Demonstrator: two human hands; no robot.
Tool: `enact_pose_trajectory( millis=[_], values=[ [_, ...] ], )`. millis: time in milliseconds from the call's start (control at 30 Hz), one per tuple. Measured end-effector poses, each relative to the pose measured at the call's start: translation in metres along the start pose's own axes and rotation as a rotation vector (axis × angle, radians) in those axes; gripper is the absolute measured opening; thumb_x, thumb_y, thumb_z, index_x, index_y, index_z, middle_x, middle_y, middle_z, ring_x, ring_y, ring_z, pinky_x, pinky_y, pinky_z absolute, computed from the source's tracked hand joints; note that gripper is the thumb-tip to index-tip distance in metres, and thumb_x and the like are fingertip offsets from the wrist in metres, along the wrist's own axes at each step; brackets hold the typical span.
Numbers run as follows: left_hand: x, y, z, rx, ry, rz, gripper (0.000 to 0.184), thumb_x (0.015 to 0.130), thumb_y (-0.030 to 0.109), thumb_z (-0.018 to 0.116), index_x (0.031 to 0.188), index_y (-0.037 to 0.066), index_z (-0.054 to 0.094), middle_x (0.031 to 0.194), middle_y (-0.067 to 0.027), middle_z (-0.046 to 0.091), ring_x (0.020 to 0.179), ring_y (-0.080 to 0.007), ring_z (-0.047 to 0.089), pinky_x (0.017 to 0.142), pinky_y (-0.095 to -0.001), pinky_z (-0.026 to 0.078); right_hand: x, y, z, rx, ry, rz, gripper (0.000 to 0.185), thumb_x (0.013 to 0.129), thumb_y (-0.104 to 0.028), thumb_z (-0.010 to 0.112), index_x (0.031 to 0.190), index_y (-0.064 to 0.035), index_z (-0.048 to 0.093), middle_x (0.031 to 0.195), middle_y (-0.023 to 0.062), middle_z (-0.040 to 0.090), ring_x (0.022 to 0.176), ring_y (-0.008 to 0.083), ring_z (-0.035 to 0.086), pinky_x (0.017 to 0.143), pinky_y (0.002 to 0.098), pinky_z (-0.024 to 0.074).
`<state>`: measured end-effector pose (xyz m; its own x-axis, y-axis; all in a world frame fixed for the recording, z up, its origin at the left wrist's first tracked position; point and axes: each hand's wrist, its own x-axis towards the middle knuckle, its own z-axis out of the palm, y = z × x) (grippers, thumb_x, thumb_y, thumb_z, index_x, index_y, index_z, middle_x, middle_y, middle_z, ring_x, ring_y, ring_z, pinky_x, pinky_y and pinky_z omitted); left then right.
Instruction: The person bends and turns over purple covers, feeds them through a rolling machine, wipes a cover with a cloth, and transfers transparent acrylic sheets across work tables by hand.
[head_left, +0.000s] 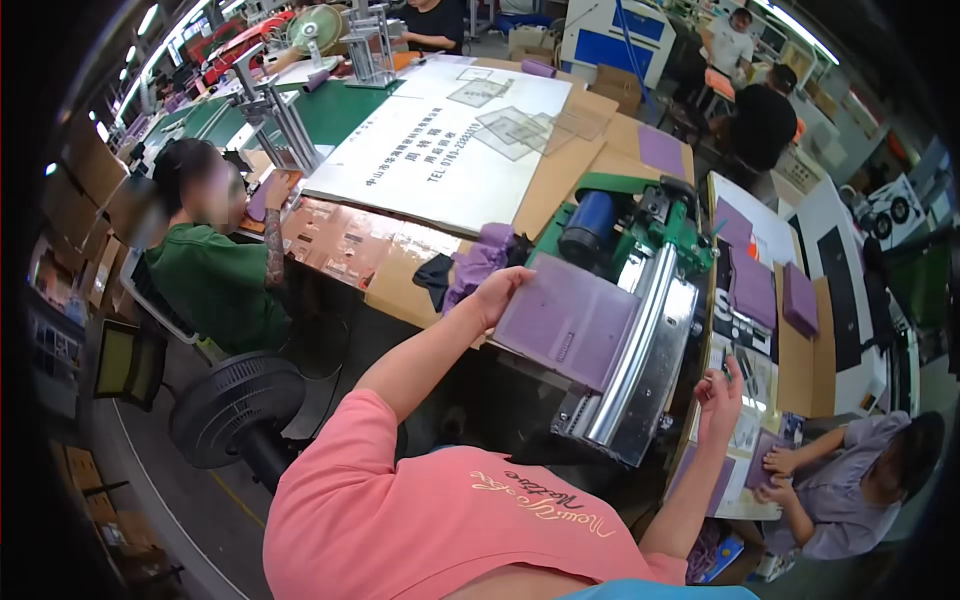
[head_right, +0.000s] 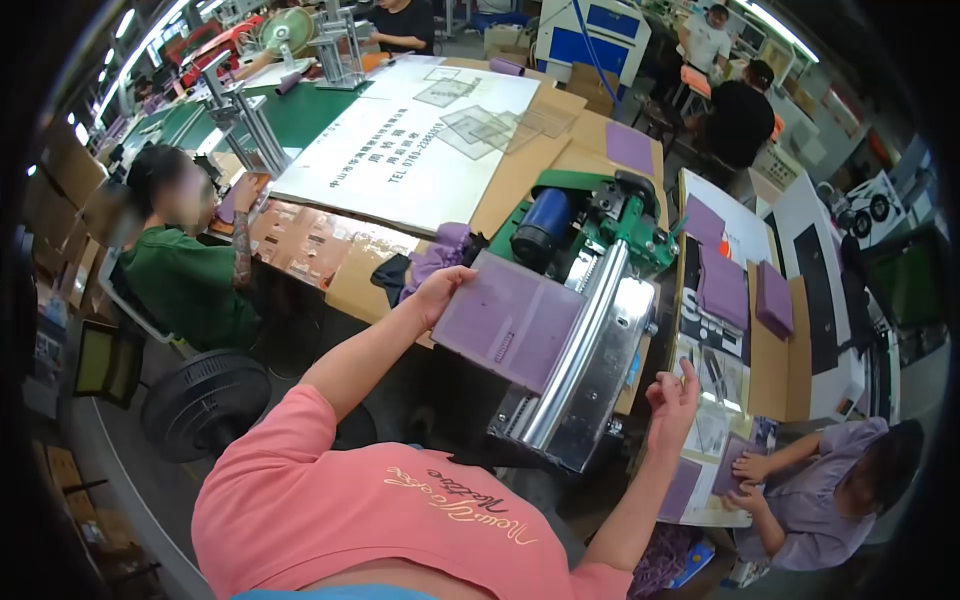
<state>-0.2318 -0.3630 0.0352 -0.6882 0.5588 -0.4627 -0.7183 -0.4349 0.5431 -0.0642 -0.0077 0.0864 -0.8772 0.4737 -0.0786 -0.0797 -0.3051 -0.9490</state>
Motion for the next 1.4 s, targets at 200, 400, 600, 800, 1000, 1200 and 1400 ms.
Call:
enact_pose_trajectory(
  millis=[200,400,600,800,1000,1200,1400],
  values=[
    [-0.052,0.033,0.001,-0.051,0.140,0.166,0.033,0.082,0.023,0.048,0.099,-0.003,0.057,0.090,-0.0148,0.064,0.070,-0.0232,0.059,0.073,-0.0300,0.045,-0.004,-0.031,0.057,0.116,0.164,-0.203,0.042,0.085,-0.003,0.050,0.125,-0.0017,0.037,0.090,0.0097,0.054,0.067,0.0106,0.049,0.063,0.0210,0.0428],
    [-0.110,0.041,0.050,-0.194,-0.066,0.299,0.032,0.083,0.023,0.046,0.101,-0.002,0.057,0.091,-0.0128,0.063,0.074,-0.0206,0.059,0.074,-0.0300,0.045,-0.033,-0.027,0.137,0.090,-0.293,-0.151,0.049,0.085,-0.008,0.048,0.131,-0.0022,0.033,0.099,0.0084,0.054,0.077,0.0125,0.051,0.075,0.0277,0.0425],
    [-0.108,0.001,0.130,-0.035,-0.331,0.180,0.033,0.085,0.026,0.047,0.108,0.003,0.056,0.099,-0.0094,0.061,0.083,-0.0168,0.056,0.078,-0.0279,0.040,-0.052,-0.048,0.099,0.417,-0.238,-0.105,0.038,0.088,-0.025,0.043,0.120,-0.0030,0.047,0.099,0.0098,0.059,0.085,0.0164,0.056,0.079,0.0296,0.0434],
    [-0.095,-0.061,0.187,0.008,-0.404,-0.224,0.053,0.084,0.028,0.054,0.130,0.013,0.033,0.110,-0.0088,0.050,0.091,-0.0213,0.050,0.080,-0.0404,0.042,-0.052,-0.066,-0.004,0.424,-0.046,-0.069,0.032,0.085,-0.025,0.046,0.107,-0.0034,0.055,0.098,0.0091,0.061,0.082,0.0170,0.059,0.074,0.0289,0.0460],
    [-0.091,-0.078,0.150,0.027,-0.465,-0.070,0.056,0.088,0.014,0.045,0.137,0.012,0.018,0.095,-0.0117,0.049,0.083,-0.0274,0.051,0.043,-0.0371,0.052,-0.025,-0.017,-0.075,0.650,-0.005,0.037,0.033,0.085,-0.025,0.045,0.109,-0.0040,0.056,0.103,0.0107,0.061,0.087,0.0199,0.058,0.080,0.0320,0.0448],
    [-0.107,-0.056,0.129,0.123,-0.167,0.333,0.048,0.087,0.015,0.045,0.132,0.008,0.027,0.097,-0.0118,0.049,0.084,-0.0241,0.049,0.057,-0.0415,0.053,0.006,0.034,-0.108,0.648,0.067,0.099,0.034,0.085,-0.023,0.046,0.111,-0.0035,0.055,0.105,0.0109,0.060,0.092,0.0219,0.057,0.085,0.0332,0.0413],
    [-0.106,-0.052,0.111,0.215,0.180,0.508,0.048,0.085,0.017,0.050,0.129,0.011,0.033,0.109,-0.0126,0.046,0.102,-0.0262,0.047,0.082,-0.0519,0.042,0.015,0.053,-0.099,0.576,0.111,0.171,0.029,0.083,-0.019,0.049,0.107,-0.0034,0.056,0.101,0.0089,0.061,0.087,0.0183,0.056,0.082,0.0287,0.0392]
  ],
)
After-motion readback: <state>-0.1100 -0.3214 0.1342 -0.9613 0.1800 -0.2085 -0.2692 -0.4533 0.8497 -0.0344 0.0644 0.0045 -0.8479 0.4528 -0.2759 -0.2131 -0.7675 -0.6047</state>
